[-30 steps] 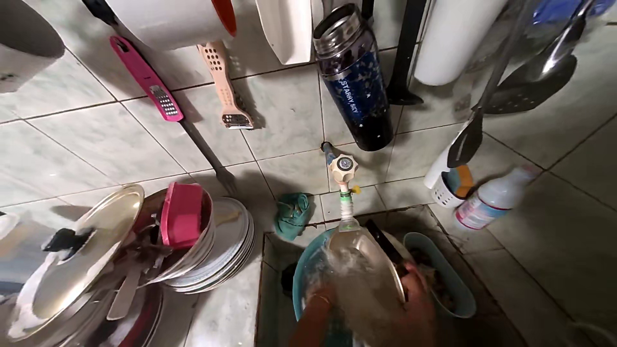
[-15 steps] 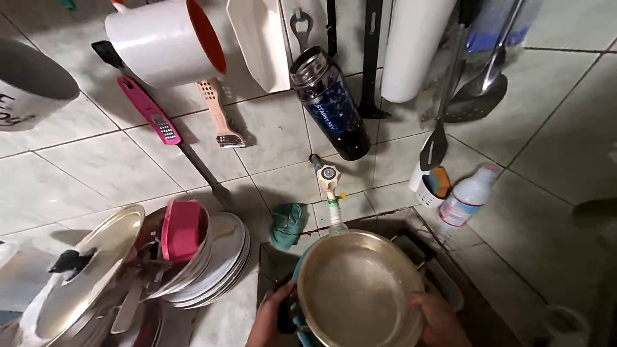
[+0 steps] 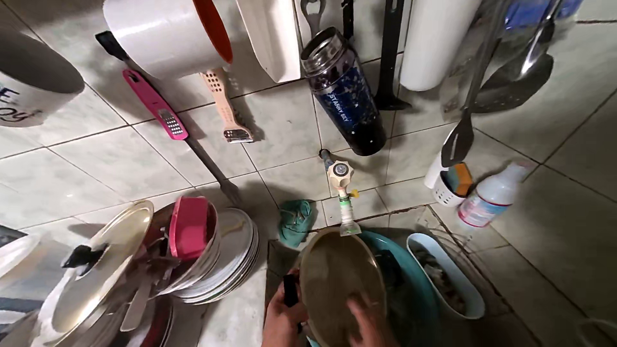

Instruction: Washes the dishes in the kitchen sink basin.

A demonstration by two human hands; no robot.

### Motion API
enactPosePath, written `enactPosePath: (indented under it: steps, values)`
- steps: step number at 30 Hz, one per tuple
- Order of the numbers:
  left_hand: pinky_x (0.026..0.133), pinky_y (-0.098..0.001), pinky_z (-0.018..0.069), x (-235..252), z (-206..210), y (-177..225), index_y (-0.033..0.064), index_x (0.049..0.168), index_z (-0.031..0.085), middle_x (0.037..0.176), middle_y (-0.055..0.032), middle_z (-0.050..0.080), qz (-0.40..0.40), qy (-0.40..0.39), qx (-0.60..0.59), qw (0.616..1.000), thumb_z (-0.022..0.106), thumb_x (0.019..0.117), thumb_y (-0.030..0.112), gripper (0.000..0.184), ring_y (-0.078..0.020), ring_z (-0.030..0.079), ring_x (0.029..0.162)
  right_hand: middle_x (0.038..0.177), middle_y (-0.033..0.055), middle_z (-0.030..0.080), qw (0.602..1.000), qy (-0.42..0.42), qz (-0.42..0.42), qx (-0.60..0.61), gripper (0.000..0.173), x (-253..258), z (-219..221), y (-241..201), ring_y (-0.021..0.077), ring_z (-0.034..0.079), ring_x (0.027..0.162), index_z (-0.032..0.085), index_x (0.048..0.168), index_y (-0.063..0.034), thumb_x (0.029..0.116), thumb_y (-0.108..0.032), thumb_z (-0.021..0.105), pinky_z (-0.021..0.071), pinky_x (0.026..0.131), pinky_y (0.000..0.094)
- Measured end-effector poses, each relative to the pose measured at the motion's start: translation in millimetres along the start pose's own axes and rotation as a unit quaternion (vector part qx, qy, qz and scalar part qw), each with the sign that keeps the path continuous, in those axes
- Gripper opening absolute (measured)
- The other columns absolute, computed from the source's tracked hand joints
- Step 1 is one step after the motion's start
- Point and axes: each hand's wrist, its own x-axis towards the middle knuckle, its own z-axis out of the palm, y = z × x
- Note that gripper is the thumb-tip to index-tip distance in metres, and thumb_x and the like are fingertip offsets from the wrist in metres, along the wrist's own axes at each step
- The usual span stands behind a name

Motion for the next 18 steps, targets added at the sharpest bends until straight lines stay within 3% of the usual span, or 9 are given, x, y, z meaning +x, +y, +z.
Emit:
enactPosePath:
  steps: [2, 3, 5, 7, 10, 12, 15, 18]
  values:
    - [0.072, -0.0214, 0.0530, 8.8, -1.4, -2.9, -0.0058, 0.139, 0.049, 0.126, -0.0095, 0.063, 0.020, -0.027, 0.015, 0.999, 0.054, 0.0670, -0.009, 0.073, -0.0058, 0.063, 0.092, 0.128, 0.0240, 0.065, 0.979, -0.179, -0.029, 0.088, 0.035, 19.5, 15.0, 4.7, 0.0370, 0.063, 0.120, 0.064, 0.131, 0.0004, 0.0992, -0.014, 0.063, 0.0481, 0.105, 0.0526]
    - [0.076, -0.0229, 0.0540, 12.3, -3.3, -3.9, -0.0052, 0.142, 0.048, 0.132, -0.0109, 0.062, 0.036, -0.041, 0.030, 0.998, 0.055, 0.0681, -0.009, 0.074, -0.0076, 0.064, 0.097, 0.125, 0.0228, 0.066, 0.966, -0.232, -0.050, 0.100, 0.032, 30.6, 24.4, 15.5, 0.0349, 0.064, 0.118, 0.066, 0.127, 0.0015, 0.1013, -0.016, 0.061, 0.0484, 0.105, 0.0514]
    - [0.082, -0.0238, 0.0539, 18.2, -4.0, -4.3, -0.0047, 0.141, 0.048, 0.133, -0.0100, 0.060, 0.076, -0.068, 0.071, 0.992, 0.057, 0.0681, -0.009, 0.073, -0.0081, 0.062, 0.102, 0.125, 0.0233, 0.066, 0.955, -0.278, -0.097, 0.032, 0.029, 50.7, 26.3, 39.9, 0.0380, 0.063, 0.118, 0.069, 0.123, 0.0003, 0.1014, -0.018, 0.061, 0.0473, 0.105, 0.0560]
    - [0.082, -0.0241, 0.0543, 21.3, -2.6, -2.5, -0.0043, 0.136, 0.052, 0.132, -0.0102, 0.058, 0.085, -0.077, 0.104, 0.988, 0.058, 0.0677, -0.008, 0.069, -0.0084, 0.062, 0.101, 0.132, 0.0271, 0.062, 0.946, -0.306, -0.075, -0.071, 0.037, 64.7, 2.9, 51.2, 0.0446, 0.058, 0.125, 0.064, 0.132, 0.0002, 0.1003, -0.017, 0.062, 0.0431, 0.107, 0.0631]
    - [0.078, -0.0249, 0.0541, 29.4, -2.6, 0.5, -0.0018, 0.135, 0.054, 0.129, -0.0093, 0.059, 0.077, -0.083, 0.148, 0.982, 0.059, 0.0685, -0.005, 0.066, -0.0085, 0.062, 0.096, 0.149, 0.0289, 0.049, 0.951, -0.253, 0.035, -0.173, 0.053, 99.6, -35.7, 49.9, 0.0477, 0.044, 0.140, 0.050, 0.147, 0.0024, 0.1022, -0.025, 0.057, 0.0332, 0.115, 0.0672]
    - [0.074, -0.0233, 0.0539, 32.6, -1.4, 3.7, -0.0012, 0.133, 0.056, 0.130, -0.0089, 0.059, 0.087, -0.092, 0.171, 0.977, 0.059, 0.0679, -0.005, 0.066, -0.0064, 0.062, 0.091, 0.153, 0.0279, 0.045, 0.964, -0.189, 0.049, -0.181, 0.053, 126.8, -45.3, 36.5, 0.0462, 0.040, 0.144, 0.047, 0.149, 0.0023, 0.1013, -0.016, 0.059, 0.0302, 0.117, 0.0651]
    - [0.075, -0.0212, 0.0524, 33.8, 4.2, 6.6, -0.0019, 0.127, 0.061, 0.131, -0.0091, 0.057, 0.112, -0.096, 0.201, 0.968, 0.059, 0.0682, -0.004, 0.059, -0.0045, 0.061, 0.091, 0.151, 0.0225, 0.050, 0.960, -0.138, -0.109, -0.217, 0.046, 157.4, -43.6, 9.5, 0.0437, 0.046, 0.140, 0.050, 0.150, -0.0055, 0.1041, -0.011, 0.050, 0.0375, 0.113, 0.0641]
    - [0.079, -0.0211, 0.0534, 36.7, 5.7, 1.8, -0.0005, 0.123, 0.064, 0.132, -0.0086, 0.059, 0.148, -0.093, 0.228, 0.958, 0.059, 0.0709, -0.001, 0.053, -0.0049, 0.062, 0.097, 0.150, 0.0225, 0.052, 0.936, -0.153, -0.212, -0.237, 0.042, 169.8, -36.9, 3.1, 0.0455, 0.049, 0.137, 0.052, 0.147, -0.0037, 0.1060, -0.005, 0.044, 0.0392, 0.110, 0.0642]
